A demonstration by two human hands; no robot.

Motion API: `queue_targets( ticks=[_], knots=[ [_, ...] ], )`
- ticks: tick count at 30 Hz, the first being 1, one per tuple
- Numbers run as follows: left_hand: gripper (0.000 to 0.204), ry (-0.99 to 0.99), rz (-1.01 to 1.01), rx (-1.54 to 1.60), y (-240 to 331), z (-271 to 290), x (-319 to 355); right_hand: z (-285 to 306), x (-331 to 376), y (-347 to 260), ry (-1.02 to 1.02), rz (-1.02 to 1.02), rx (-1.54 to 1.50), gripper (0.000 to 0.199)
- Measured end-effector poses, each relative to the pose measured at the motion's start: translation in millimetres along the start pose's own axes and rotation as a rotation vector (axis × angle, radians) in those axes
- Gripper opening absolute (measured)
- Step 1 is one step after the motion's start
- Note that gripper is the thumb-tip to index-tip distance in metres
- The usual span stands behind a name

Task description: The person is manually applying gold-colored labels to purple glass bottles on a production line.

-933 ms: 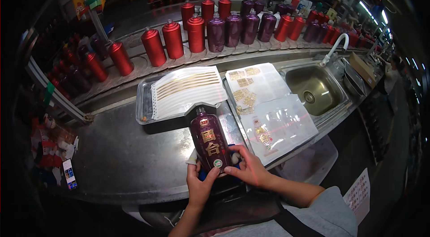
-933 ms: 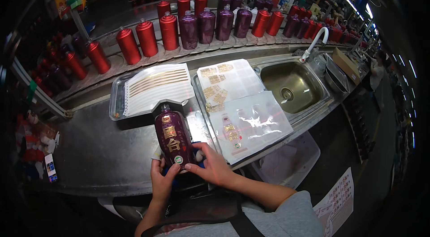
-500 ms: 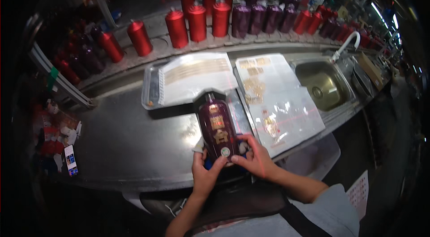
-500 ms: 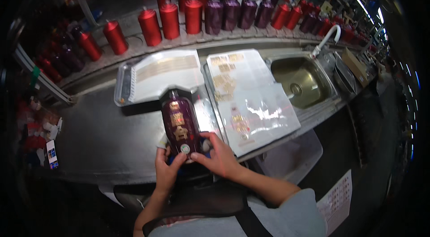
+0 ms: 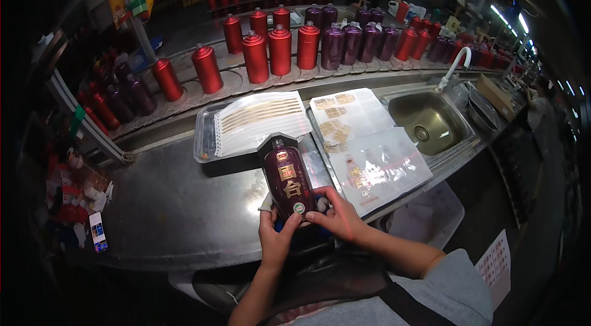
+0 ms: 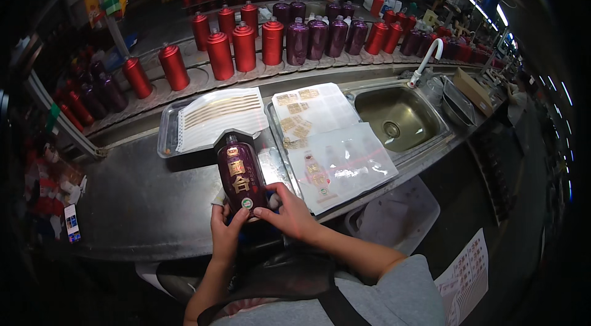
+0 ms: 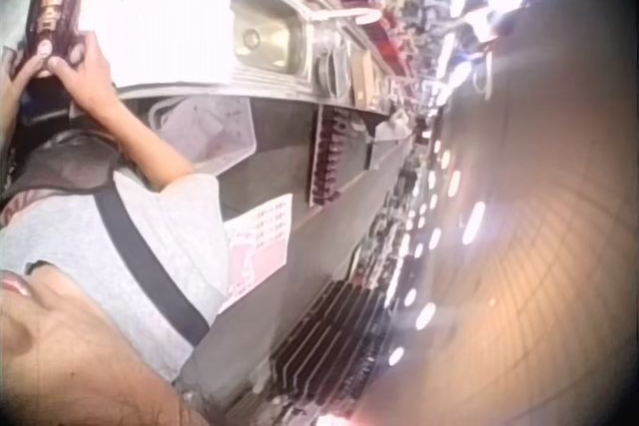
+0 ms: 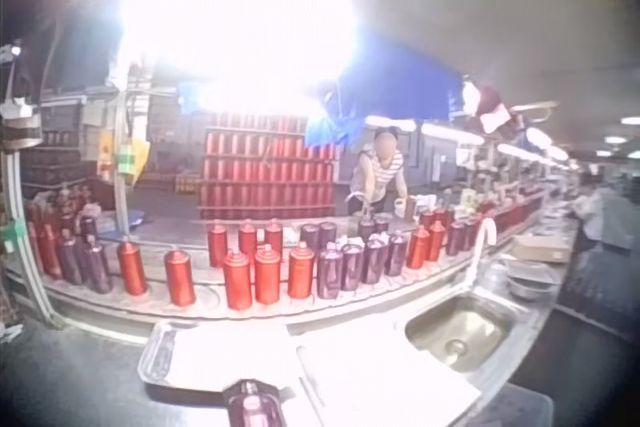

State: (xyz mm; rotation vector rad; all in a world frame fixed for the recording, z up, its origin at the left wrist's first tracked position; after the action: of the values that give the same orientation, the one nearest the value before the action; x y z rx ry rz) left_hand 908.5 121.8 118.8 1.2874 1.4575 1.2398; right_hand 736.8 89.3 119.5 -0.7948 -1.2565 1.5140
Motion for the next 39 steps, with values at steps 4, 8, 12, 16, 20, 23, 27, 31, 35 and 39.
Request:
queue_targets(
  ticks=[4, 8, 12, 16, 20, 23, 27, 31, 35, 39],
  knots=[
    [0.07, -0.003, -0.016, 0.021, -5.1, 2.8, 0.0, -0.2, -3.7, 2.3, 0.015, 0.024, -0.008, 0.059],
    [0.071, 0.002, -0.002, 0.021, -9.9, 5.1, 3.6, -4.5, -2.8, 10.8, 0.041, 0.042, 0.017, 0.061],
    [0.073, -0.004, 0.016, 0.009, -8.0, 7.0, 7.3, -3.5, 1.9, 4.0, 0.035, 0.034, 0.038, 0.061],
    [0.073, 0.001, 0.042, -0.005, -9.5, 4.7, 6.8, -1.4, 3.2, 5.1, 0.031, -0.003, 0.055, 0.061],
    [0.072, 0.025, 0.063, 0.008, -11.0, 3.3, 4.5, 2.9, 3.5, -4.9, 0.0, -0.087, 0.079, 0.06],
    [0.07, 0.028, 0.075, 0.025, 0.2, -1.1, 2.6, 4.1, -1.7, 2.6, -0.002, -0.053, -0.103, 0.061],
    [0.071, 0.033, 0.092, 0.009, 1.6, -1.1, 2.9, 18.2, -19.9, 18.1, 0.034, -0.207, -0.389, 0.037],
    [0.069, 0.041, 0.075, -0.006, -0.8, 0.9, 4.7, 61.0, -36.8, 31.4, -0.082, -0.346, -1.13, 0.023],
    [0.069, 0.04, 0.107, -0.012, -6.1, 1.7, 4.7, 58.3, -43.3, 29.6, 0.069, -0.547, -1.261, 0.027],
    [0.07, 0.031, 0.105, 0.001, -4.3, -1.3, 4.6, 49.4, -41.4, 31.0, -0.02, -0.361, -1.105, 0.037]
  ],
)
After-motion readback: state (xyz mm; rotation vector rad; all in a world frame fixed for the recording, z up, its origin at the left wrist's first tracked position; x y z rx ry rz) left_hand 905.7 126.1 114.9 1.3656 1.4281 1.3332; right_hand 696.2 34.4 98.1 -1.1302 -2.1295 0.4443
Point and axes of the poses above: each hand's wrist, its own x-axis away from the middle knuckle, its own z-axis out of the back of the hand, y = z × x, the point moved 3 cm from there along -x, towards the middle knuckle, and after that the axes turned 1 degree about y, right-handed, at the moved point
